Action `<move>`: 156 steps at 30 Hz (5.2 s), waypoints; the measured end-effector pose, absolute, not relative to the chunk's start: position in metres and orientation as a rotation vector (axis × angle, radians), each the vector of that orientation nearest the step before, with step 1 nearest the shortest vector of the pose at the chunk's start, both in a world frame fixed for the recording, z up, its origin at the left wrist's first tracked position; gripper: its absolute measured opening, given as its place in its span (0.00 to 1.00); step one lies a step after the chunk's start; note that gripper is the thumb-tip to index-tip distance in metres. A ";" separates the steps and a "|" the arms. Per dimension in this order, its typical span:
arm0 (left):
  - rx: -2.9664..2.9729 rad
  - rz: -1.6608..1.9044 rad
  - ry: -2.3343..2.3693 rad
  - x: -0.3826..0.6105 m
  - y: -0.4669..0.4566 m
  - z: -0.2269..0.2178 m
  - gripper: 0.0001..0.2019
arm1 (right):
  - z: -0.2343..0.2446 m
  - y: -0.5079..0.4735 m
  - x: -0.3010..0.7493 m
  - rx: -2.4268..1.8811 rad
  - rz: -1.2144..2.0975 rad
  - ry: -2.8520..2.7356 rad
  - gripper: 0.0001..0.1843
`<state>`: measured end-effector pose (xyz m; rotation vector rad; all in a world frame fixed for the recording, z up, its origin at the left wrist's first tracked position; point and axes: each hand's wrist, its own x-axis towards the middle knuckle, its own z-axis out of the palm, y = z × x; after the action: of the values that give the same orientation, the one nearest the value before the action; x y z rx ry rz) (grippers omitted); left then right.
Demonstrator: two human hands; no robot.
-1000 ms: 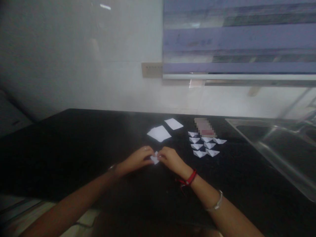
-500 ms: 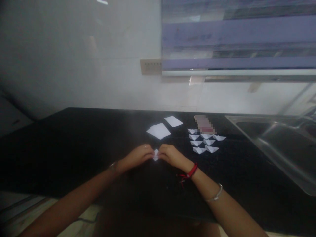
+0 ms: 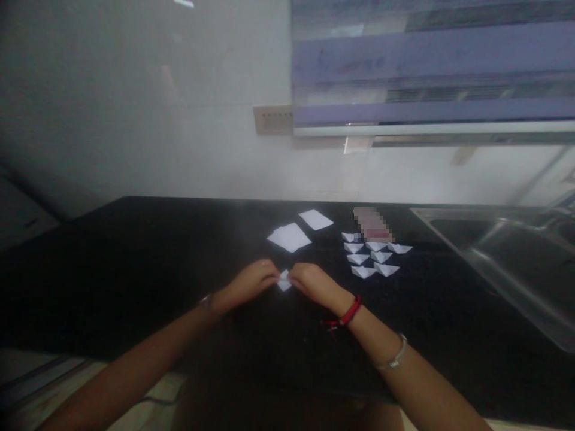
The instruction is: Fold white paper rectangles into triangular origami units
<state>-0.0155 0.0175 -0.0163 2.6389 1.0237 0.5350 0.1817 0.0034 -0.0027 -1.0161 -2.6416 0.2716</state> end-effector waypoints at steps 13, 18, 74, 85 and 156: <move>2.392 0.560 1.534 -0.003 0.014 -0.024 0.09 | -0.002 0.005 0.169 -1.490 0.323 -2.438 0.12; 2.298 0.553 1.601 -0.001 0.010 -0.021 0.09 | -0.002 0.008 0.171 -1.550 0.359 -2.391 0.11; 2.936 0.163 1.208 -0.010 -0.004 -0.008 0.18 | 0.001 -0.005 0.181 -1.208 0.044 -2.746 0.12; 2.962 0.171 1.104 -0.013 -0.010 -0.003 0.15 | 0.012 -0.019 0.176 -1.284 -0.168 -2.913 0.11; 3.001 0.291 0.915 -0.025 0.017 -0.008 0.16 | 0.015 0.002 0.191 -1.082 0.061 -2.920 0.15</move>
<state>-0.0249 0.0167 -0.0080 3.0011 0.9146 0.2909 0.1910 0.0023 0.0149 -1.0819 -2.9203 0.0606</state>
